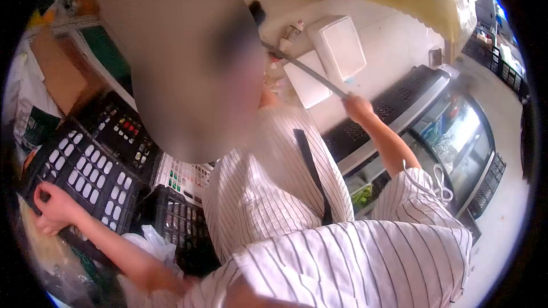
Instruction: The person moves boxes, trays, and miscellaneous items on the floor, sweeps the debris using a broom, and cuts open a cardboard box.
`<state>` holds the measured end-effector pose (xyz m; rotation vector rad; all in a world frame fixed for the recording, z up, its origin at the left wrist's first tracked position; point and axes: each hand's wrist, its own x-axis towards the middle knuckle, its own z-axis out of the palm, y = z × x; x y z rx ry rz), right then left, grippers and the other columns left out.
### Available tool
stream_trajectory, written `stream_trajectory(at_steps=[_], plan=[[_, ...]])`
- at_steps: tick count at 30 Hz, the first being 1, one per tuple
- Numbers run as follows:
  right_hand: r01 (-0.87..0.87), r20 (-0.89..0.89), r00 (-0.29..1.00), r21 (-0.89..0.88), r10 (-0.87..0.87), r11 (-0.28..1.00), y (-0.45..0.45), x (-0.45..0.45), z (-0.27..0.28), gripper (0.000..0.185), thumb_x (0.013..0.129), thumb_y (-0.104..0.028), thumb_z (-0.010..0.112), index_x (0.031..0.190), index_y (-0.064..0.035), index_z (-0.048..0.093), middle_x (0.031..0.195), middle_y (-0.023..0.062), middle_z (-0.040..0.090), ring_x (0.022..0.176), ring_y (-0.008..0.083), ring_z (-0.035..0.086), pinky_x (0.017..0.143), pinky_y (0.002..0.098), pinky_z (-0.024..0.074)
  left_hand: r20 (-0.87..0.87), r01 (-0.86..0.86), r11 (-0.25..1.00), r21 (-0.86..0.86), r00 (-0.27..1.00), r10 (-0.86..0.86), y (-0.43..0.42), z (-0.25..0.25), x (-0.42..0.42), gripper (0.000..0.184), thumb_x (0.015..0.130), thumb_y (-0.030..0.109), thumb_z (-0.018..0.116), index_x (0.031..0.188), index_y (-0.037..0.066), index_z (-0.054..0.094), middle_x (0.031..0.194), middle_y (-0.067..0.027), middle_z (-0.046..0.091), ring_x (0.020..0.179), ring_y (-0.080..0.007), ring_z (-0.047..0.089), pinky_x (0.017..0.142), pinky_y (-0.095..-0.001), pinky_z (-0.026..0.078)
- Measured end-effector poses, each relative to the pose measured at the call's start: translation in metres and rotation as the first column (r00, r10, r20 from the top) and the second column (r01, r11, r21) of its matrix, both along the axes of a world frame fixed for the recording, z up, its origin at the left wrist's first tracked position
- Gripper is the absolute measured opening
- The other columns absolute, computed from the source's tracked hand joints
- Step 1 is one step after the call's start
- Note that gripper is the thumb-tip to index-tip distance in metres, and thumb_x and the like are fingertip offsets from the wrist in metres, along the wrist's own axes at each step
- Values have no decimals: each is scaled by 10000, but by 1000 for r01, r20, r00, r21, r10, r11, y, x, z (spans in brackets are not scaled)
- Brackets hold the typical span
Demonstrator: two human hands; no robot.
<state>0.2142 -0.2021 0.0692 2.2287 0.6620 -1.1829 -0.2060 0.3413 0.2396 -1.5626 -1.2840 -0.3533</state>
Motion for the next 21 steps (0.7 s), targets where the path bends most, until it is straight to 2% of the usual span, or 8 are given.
stream_trajectory(at_steps=[3,10,12,14,15,16,18,21], plan=[[-9,104,995,-21,11,1000,-19,2,39,333,793,-323,331,880,-15,426,692,176,547,646,314,545,562,394,440,-44,145,989,17,989,-144,-7,5,15,177,572,439,544,585,269,591,858,-142,457,779,-334,380,697,-410,268],[53,29,998,103,-56,993,5,-31,88,278,778,-269,374,805,-2,451,596,168,522,544,326,517,474,396,420,29,-17,999,-33,999,18,4,-5,4,215,561,501,498,619,314,588,828,-188,441,744,-323,366,663,-397,262],[-28,-142,989,69,37,997,33,-52,64,225,787,-218,354,803,-20,460,587,117,522,530,246,536,438,341,431,4,-25,1000,-6,1000,25,1,-4,10,222,569,496,490,634,309,589,779,-184,461,710,-306,361,644,-391,261],[-98,-175,966,429,189,898,48,-78,11,203,737,-201,407,768,-40,528,635,106,540,600,259,545,475,365,433,-20,63,996,70,998,-62,-4,-2,13,232,580,496,479,648,304,592,753,-180,469,703,-299,364,644,-395,262],[-115,-143,967,499,213,859,66,-93,-20,174,678,-195,472,743,-60,560,693,105,557,665,239,556,519,356,442,33,-57,990,-128,998,62,-7,1,13,255,621,491,445,695,295,591,787,-174,467,733,-306,377,669,-413,263],[-36,-255,964,172,79,984,101,-99,-38,139,661,-152,497,755,-70,558,730,81,578,681,209,566,528,292,442,53,-162,931,-328,980,190,-9,2,17,281,661,487,411,742,286,591,821,-169,465,763,-314,390,693,-431,263],[-107,-11,993,318,117,942,129,-114,-42,129,651,-155,508,728,-78,577,722,76,582,668,210,571,534,290,446,-99,-211,954,-212,976,194,-26,9,32,277,658,478,417,742,277,588,861,-157,462,794,-328,388,711,-431,260],[-53,-124,988,324,98,945,82,-103,-87,142,652,-164,505,722,-70,584,727,77,584,661,211,574,524,297,449,-164,-204,964,-171,971,176,-30,10,35,265,653,466,425,741,277,588,835,-157,467,785,-323,394,699,-428,264]])
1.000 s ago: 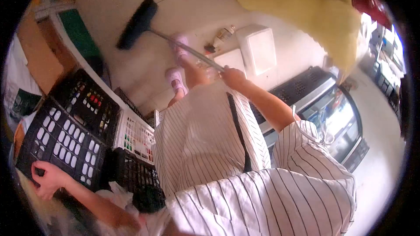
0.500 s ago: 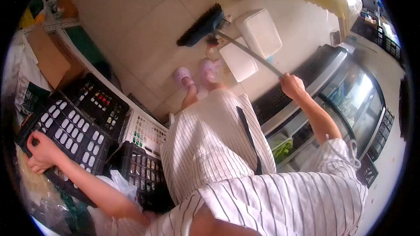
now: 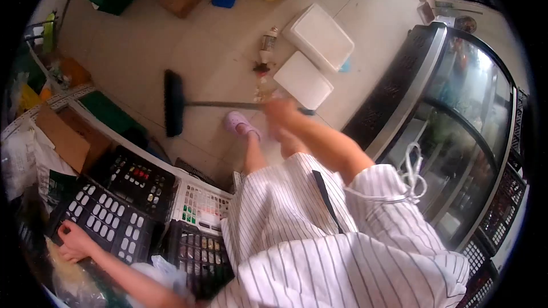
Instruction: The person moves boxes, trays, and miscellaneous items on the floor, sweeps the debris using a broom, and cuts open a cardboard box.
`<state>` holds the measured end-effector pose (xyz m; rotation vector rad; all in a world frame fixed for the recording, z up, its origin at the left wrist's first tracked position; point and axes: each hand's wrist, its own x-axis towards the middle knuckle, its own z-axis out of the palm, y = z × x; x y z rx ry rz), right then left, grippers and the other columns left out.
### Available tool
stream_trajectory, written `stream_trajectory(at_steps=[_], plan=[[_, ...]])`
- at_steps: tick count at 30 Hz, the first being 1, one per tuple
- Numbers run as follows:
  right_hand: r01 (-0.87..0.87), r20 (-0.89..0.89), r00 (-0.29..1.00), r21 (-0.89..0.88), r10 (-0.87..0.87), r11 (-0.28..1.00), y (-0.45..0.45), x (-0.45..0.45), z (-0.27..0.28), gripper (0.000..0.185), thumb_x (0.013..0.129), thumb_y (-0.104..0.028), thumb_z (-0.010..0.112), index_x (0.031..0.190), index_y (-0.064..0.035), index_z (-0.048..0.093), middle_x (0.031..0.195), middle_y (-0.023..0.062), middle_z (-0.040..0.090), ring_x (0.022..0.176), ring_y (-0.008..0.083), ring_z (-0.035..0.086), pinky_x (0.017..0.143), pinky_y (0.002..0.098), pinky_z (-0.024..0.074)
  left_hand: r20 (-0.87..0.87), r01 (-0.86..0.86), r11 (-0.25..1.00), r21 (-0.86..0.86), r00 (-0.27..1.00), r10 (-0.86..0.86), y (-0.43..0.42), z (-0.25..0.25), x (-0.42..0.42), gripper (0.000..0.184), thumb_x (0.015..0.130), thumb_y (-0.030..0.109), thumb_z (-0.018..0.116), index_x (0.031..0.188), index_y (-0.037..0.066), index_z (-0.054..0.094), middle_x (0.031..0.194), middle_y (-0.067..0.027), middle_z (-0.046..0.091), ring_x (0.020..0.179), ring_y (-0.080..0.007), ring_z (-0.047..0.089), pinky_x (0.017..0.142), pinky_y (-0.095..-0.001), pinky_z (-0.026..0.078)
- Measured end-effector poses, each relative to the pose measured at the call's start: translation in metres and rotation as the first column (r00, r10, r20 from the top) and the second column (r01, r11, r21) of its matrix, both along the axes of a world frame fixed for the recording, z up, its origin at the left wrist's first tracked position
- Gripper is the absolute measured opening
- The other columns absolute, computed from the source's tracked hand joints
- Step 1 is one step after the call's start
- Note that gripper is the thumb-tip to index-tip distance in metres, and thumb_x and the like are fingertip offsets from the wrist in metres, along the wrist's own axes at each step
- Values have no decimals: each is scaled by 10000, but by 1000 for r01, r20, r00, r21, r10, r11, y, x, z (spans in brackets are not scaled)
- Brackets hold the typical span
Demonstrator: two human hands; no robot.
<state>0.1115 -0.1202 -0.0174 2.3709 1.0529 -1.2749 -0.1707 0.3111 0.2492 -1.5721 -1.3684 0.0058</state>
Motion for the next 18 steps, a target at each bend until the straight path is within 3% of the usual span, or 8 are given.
stream_trajectory(at_steps=[1,3,4,6,8,12,17,18], plan=[[82,48,996,-16,-81,997,-22,12,10,144,653,-164,500,723,-71,583,746,88,581,666,215,573,517,302,451,-53,11,999,47,999,-8,1,0,0,255,651,456,431,742,277,588,811,-157,470,781,-321,398,690,-428,267],[-55,59,996,-161,65,985,-68,42,28,188,680,-186,481,816,-66,533,754,85,571,679,219,570,520,305,452,22,17,999,-34,1000,-16,3,0,-2,244,650,447,436,733,274,587,784,-154,474,771,-324,405,680,-429,273],[90,139,988,-151,-69,984,-102,54,35,162,713,-154,426,826,-68,504,768,99,555,677,244,557,528,348,442,47,-1,1000,-27,999,2,1,1,1,229,644,435,446,712,267,585,749,-149,478,761,-326,407,667,-430,277],[146,122,986,-279,-116,949,-151,76,54,182,744,-191,411,823,-46,488,758,109,556,682,259,554,521,357,441,79,-15,1000,-8,997,16,-15,8,23,217,633,422,460,669,247,583,746,-151,474,747,-323,403,651,-432,280],[258,170,961,-280,-216,925,-154,88,110,228,756,-228,402,773,-30,513,657,144,547,644,298,541,510,368,429,57,30,999,16,998,-31,-16,9,25,221,632,418,462,666,238,585,795,-156,460,755,-321,395,669,-438,276],[374,191,919,-151,-344,915,-180,82,163,297,767,-264,394,733,5,516,633,189,533,591,321,532,513,381,423,40,-31,999,15,999,30,-18,10,28,240,644,446,462,714,248,579,895,-155,424,815,-311,378,700,-435,276],[639,59,769,-54,-636,767,-188,56,151,326,784,-291,369,718,-3,507,612,183,516,591,337,499,538,390,391,9,25,1000,3,1000,-25,-28,15,31,225,663,412,464,726,228,578,897,-148,423,832,-308,382,695,-429,296],[678,-7,735,38,-678,734,-190,50,140,334,788,-289,373,691,5,497,537,139,498,507,261,495,488,344,391,-42,60,998,8,997,-59,-31,17,35,220,669,400,464,728,222,579,894,-144,424,847,-312,384,694,-431,303]])
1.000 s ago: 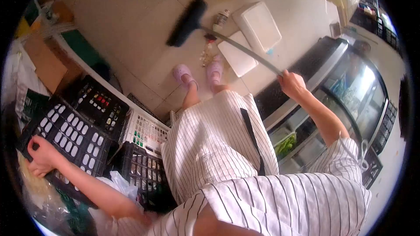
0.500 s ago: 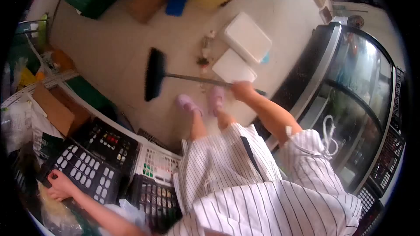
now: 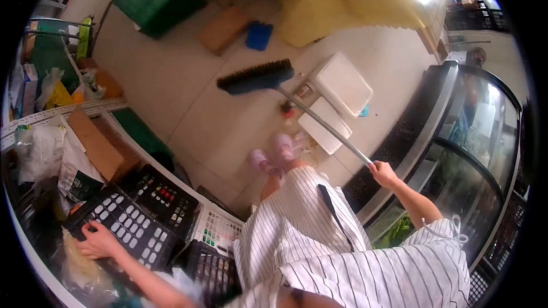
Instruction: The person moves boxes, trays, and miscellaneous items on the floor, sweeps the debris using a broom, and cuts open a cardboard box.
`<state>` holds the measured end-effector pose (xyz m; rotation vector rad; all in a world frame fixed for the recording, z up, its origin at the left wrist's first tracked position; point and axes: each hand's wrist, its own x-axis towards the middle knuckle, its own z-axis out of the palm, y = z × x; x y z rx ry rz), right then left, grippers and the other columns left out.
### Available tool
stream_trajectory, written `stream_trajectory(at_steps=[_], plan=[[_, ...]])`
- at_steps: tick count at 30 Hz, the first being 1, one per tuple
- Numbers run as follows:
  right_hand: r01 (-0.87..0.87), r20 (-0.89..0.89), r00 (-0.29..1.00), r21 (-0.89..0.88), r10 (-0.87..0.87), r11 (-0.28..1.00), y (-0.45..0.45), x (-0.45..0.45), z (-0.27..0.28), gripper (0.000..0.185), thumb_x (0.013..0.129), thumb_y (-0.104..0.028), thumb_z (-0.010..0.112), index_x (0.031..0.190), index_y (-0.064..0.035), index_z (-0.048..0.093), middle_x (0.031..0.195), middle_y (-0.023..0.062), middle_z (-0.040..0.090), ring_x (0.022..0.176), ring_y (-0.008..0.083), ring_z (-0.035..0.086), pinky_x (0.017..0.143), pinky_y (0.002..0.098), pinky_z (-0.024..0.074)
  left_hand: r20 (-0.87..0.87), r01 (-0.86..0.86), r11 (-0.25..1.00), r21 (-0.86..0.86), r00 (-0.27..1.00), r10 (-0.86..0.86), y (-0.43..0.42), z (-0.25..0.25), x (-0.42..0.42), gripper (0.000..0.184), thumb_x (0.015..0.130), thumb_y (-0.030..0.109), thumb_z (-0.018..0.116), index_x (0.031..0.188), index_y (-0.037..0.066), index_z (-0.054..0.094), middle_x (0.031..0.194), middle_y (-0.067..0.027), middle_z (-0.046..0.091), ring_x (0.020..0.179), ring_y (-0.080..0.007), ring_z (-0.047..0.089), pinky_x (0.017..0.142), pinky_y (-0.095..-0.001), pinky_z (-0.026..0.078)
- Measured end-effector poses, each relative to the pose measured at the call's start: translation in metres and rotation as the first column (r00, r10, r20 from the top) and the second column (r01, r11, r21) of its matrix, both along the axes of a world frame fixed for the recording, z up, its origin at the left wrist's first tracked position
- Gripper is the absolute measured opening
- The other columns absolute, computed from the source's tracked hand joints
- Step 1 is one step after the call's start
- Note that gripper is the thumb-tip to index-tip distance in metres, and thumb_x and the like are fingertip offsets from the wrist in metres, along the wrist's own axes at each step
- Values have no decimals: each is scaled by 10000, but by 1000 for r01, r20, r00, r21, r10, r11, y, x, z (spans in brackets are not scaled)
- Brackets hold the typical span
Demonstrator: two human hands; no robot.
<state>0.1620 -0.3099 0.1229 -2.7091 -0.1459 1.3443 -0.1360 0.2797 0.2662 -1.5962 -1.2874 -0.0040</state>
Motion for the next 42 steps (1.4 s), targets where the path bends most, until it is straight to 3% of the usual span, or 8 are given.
stream_trajectory(at_steps=[2,4,11,18,27,38,40,42], plan=[[371,-189,913,9,-362,929,13,-4,-13,340,791,-290,379,671,8,490,482,71,460,443,156,458,435,281,372,-250,-227,973,-36,945,211,-4,-5,-9,381,760,382,364,983,96,480,1022,-158,395,946,-310,383,752,-402,337],[507,-284,833,47,-475,861,28,2,-15,355,789,-308,380,680,12,489,475,36,439,432,107,433,410,254,349,-325,170,981,-98,926,-193,12,-14,-64,469,791,374,308,1110,31,339,1081,-161,364,986,-293,370,767,-377,347],[140,242,958,78,-155,987,97,81,-85,322,782,-290,366,719,10,463,579,207,495,548,366,484,515,413,386,-90,70,960,-271,991,-98,4,-26,17,406,770,333,393,1062,51,408,1087,-123,379,966,-252,399,758,-377,357],[35,207,978,-175,2,984,118,166,-154,355,807,-316,283,759,-9,453,672,229,518,656,392,496,576,462,394,52,-10,432,-902,990,131,-43,-112,236,381,720,247,510,1038,51,437,1129,-122,356,1009,-253,360,824,-369,305],[42,289,951,-480,112,876,114,177,-98,284,689,-119,401,958,-29,394,809,184,516,742,317,522,595,385,422,162,142,116,-983,968,191,-48,-204,215,431,670,205,558,1035,18,428,1115,-184,352,1045,-306,303,866,-379,254],[580,132,812,-295,-569,759,209,181,-24,484,700,-345,496,1097,-117,341,883,153,530,841,286,503,691,370,405,641,648,67,-759,761,-100,76,-200,294,414,678,216,522,965,-68,431,925,-224,472,856,-363,439,749,-400,352],[621,129,783,-216,-608,754,208,174,-19,511,691,-319,505,1119,-121,311,874,166,527,850,289,494,695,375,401,384,381,46,-923,913,140,92,-176,317,333,689,198,487,926,-36,472,882,-203,500,811,-373,457,692,-405,386],[598,232,793,-120,-563,793,210,172,-18,442,695,-271,488,1080,-109,346,842,178,526,799,306,504,672,392,401,401,450,109,-886,863,-308,127,-211,283,230,678,209,484,813,26,516,789,-140,512,706,-288,478,589,-362,393]])
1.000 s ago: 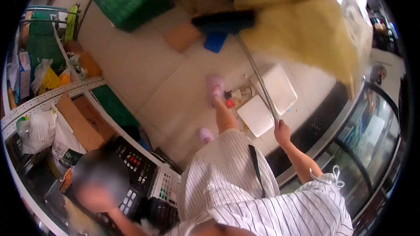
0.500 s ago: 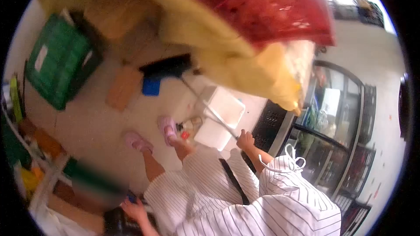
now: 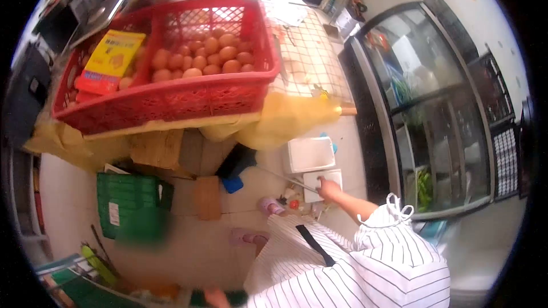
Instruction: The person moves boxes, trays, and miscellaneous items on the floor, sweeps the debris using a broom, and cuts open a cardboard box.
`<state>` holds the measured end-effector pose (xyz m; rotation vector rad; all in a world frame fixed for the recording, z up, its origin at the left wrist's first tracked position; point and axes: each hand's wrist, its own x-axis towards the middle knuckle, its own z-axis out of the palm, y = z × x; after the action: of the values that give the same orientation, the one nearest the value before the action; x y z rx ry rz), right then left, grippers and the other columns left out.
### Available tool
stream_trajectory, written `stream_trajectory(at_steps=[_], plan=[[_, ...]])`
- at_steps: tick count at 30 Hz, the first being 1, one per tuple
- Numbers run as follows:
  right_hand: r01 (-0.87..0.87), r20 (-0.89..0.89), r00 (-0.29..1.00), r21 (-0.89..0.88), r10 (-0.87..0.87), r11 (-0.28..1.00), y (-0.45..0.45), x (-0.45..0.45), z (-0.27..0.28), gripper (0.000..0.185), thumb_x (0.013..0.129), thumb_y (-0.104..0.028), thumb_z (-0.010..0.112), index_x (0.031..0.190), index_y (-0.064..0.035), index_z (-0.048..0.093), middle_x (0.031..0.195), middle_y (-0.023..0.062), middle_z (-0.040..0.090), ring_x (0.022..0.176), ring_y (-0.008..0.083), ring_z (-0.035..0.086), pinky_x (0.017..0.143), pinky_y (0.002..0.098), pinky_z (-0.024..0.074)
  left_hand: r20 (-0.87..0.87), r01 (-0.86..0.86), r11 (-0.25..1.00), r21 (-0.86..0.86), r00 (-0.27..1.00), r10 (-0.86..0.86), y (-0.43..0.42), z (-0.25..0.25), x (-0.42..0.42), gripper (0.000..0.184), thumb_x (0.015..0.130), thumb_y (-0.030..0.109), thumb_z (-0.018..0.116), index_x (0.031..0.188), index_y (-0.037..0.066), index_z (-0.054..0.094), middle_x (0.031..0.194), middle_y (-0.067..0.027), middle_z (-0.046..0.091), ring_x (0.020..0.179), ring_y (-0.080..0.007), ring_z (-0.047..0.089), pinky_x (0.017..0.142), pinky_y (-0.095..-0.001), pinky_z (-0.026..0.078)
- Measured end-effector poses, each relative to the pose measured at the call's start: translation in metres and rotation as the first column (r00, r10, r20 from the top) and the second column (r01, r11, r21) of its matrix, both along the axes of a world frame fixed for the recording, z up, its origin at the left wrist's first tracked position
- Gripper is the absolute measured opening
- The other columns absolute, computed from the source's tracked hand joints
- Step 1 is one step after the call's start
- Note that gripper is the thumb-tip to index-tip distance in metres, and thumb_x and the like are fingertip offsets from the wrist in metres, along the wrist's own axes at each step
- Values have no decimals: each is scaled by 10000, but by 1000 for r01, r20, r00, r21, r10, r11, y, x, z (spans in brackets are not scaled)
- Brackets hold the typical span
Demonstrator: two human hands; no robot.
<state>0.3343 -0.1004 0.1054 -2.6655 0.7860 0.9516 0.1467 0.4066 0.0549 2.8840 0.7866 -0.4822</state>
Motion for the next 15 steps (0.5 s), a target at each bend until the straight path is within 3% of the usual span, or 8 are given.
stream_trajectory(at_steps=[1,2,4,7,8,10,12,15], plan=[[-37,135,990,16,34,999,8,10,20,393,699,-248,476,1048,-102,369,821,184,524,771,315,506,652,399,402,7,301,898,321,947,-320,19,-23,-23,159,667,219,480,700,87,560,695,-76,524,601,-202,499,486,-320,400],[-73,265,962,21,65,997,12,28,42,346,703,-225,463,1015,-94,393,800,190,522,743,324,508,633,407,403,70,275,924,265,950,-303,28,-21,-23,160,668,219,479,706,85,559,701,-79,523,607,-205,499,491,-321,400],[-172,561,809,-59,175,983,4,65,60,234,714,-181,439,928,-88,442,720,159,526,676,324,511,585,417,405,117,67,998,6,991,-68,31,-17,-13,163,672,218,478,716,83,557,711,-85,523,617,-212,498,500,-324,400],[-202,805,525,-197,276,959,-20,142,94,93,745,-155,419,761,-78,469,636,147,520,579,317,510,487,408,405,88,-21,994,-107,996,31,29,-14,-1,167,676,216,476,732,78,553,726,-94,522,633,-222,497,514,-328,400],[-229,830,445,-256,335,939,-25,167,116,101,723,-106,419,809,-93,470,614,140,523,551,306,513,471,399,403,77,-32,992,-125,996,42,26,-14,2,169,678,215,475,738,77,551,731,-97,521,638,-226,496,518,-330,399],[-207,770,519,-307,370,929,-40,214,133,115,708,-80,421,810,-95,472,631,129,536,570,284,524,485,376,414,64,-43,988,-150,996,54,15,-16,9,173,681,214,474,748,74,549,741,-103,521,649,-232,495,528,-333,399],[-302,742,382,-463,551,833,-64,263,126,164,683,-63,430,834,-117,466,678,93,542,619,251,539,507,349,427,50,-60,983,-174,996,70,2,-17,20,177,684,213,472,759,71,546,752,-109,520,659,-239,494,537,-335,399],[-403,625,407,-532,666,745,-73,323,128,261,680,-51,421,913,-164,453,787,61,506,670,231,545,538,323,438,14,-79,974,-213,996,84,-17,-18,33,183,689,212,470,775,67,542,767,-118,519,675,-249,493,550,-340,399]])
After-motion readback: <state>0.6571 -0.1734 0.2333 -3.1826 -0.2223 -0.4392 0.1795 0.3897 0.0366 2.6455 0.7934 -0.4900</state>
